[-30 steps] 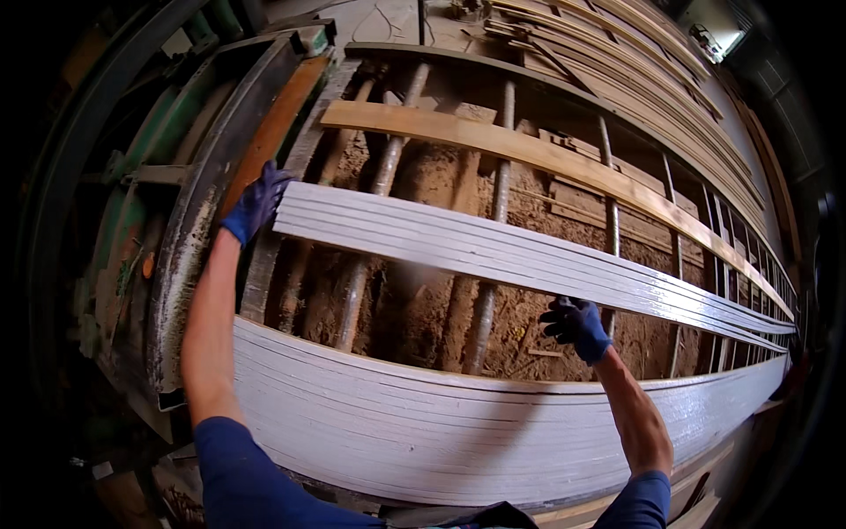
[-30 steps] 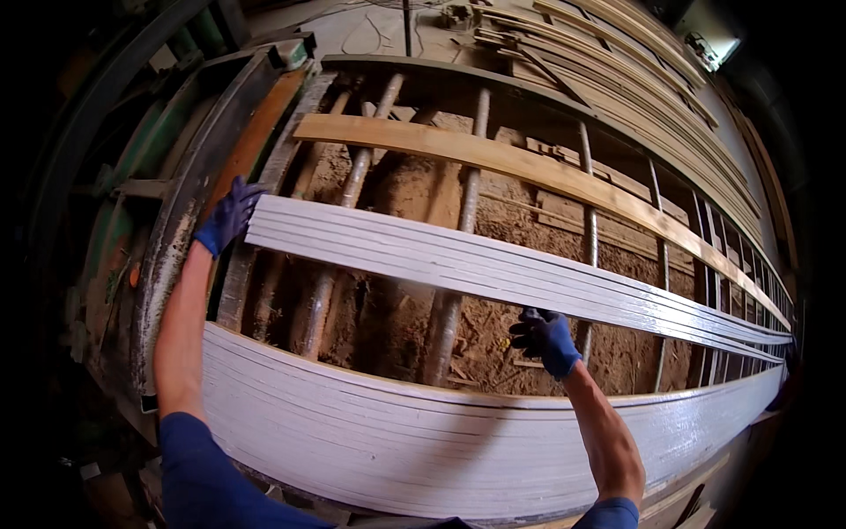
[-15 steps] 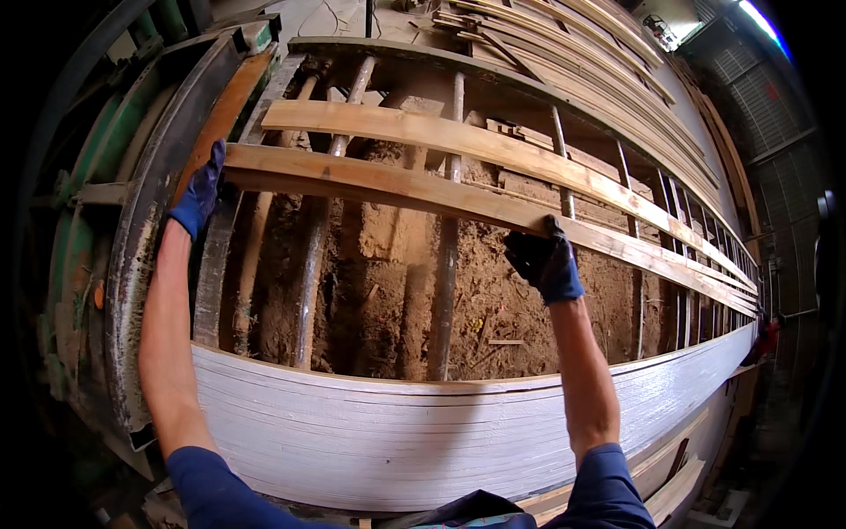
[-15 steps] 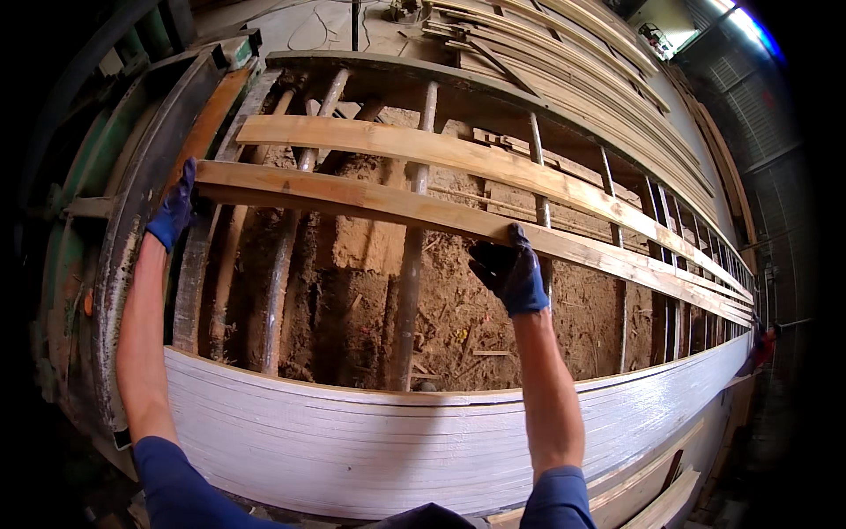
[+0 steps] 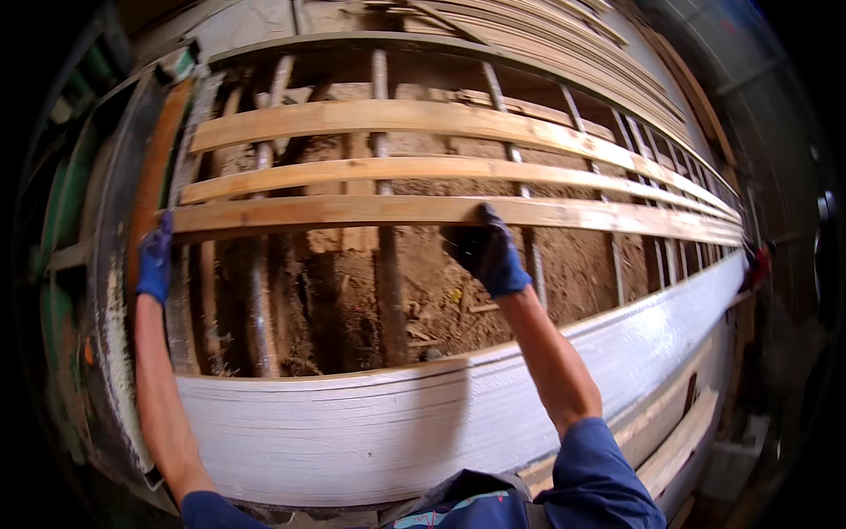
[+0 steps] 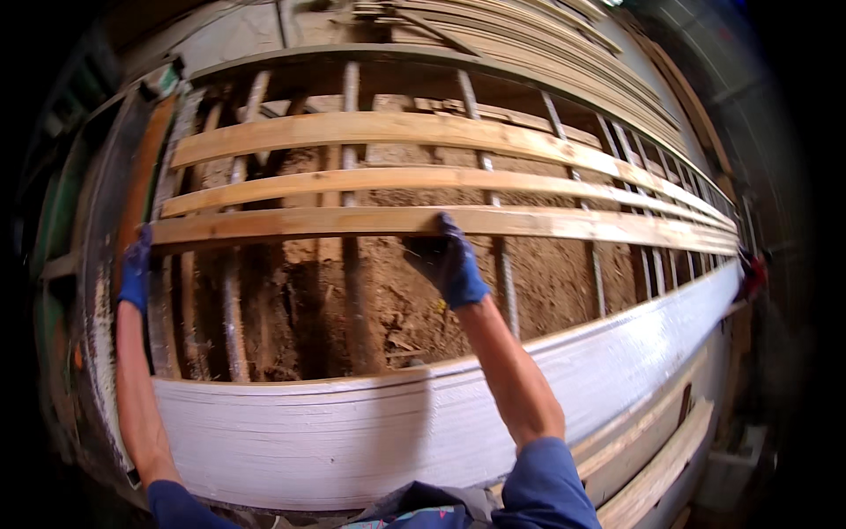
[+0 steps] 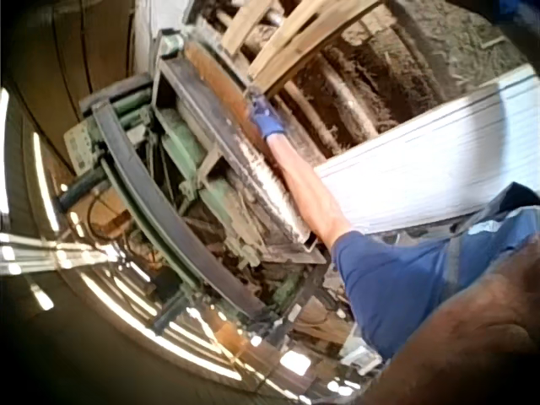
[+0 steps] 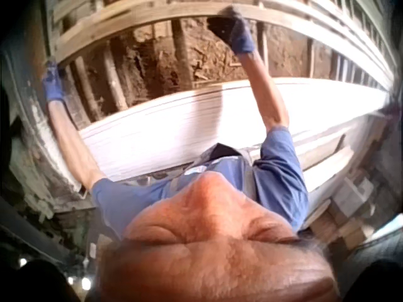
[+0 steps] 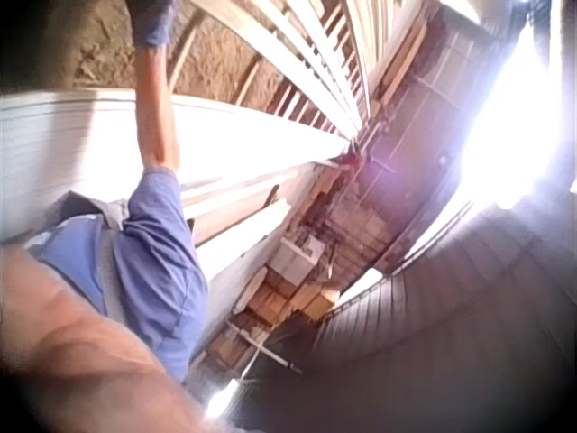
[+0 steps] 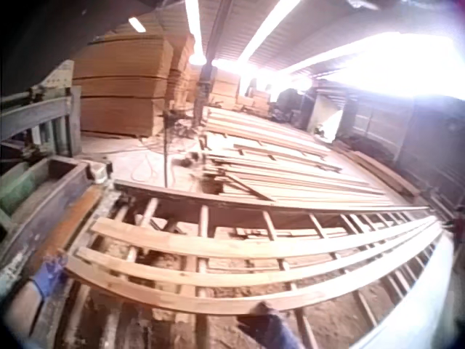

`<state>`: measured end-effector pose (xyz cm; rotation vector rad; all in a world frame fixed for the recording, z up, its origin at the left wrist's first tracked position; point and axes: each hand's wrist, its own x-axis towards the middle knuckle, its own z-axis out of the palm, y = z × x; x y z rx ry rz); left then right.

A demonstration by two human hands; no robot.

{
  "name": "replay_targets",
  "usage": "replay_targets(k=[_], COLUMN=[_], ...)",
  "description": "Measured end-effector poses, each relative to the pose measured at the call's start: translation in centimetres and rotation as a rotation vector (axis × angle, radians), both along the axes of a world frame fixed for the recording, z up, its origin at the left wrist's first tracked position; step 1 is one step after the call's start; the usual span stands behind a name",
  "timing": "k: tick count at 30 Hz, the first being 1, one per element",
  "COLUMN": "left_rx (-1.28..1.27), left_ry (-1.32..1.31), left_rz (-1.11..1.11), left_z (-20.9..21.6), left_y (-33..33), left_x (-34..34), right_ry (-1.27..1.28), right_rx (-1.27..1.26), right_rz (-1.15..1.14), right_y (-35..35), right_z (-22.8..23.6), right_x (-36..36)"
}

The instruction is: The person arranges thin wooden planks on a curved jig, then uses a trowel to spread a white adhesive over the planks. They continue applying the adhesive along the length of the planks and later use a caulking gun to apply adhesive into the gaps between the planks.

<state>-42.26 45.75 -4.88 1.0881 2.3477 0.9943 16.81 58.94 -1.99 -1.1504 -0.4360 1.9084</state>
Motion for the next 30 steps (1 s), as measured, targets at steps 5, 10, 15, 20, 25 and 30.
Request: replay_targets(k=[5,10,15,20,25,30], left_rx=[-0.020,-0.156,0.014,-0.062,-0.243,-0.246], left_ry=[-0.351,-0.227,0.139,0.466,-0.021,-0.009], left_rz=[0.112,0.091,-0.109,-0.327,-0.169,-0.080], left_z=[1.8,2.0,-1.9,-3.1,3.9,2.5], left_y=[-6.4,-6.5,-2.6,-9.2,-11.5,-16.4], left_x=[0.6,5.2,1.5,-2.1,7.4,5.9], right_ry=[0.163,-0.282,-0.102,0.046,-0.265,-1.621], right_rx=[0.142,0.310,-0.047,-0.206,-0.097,1.114], right_rz=[0.150,0.208,-0.018,-0.023,0.543,0.870], right_y=[-3.9,-7.2,-4.3,-7.2,-10.2,-4.6], right_z=[-1.9,-1.7,3.7,2.7,5.2,9.4], right_x=[3.3,4.0,0.8,2.9,6.8,3.4])
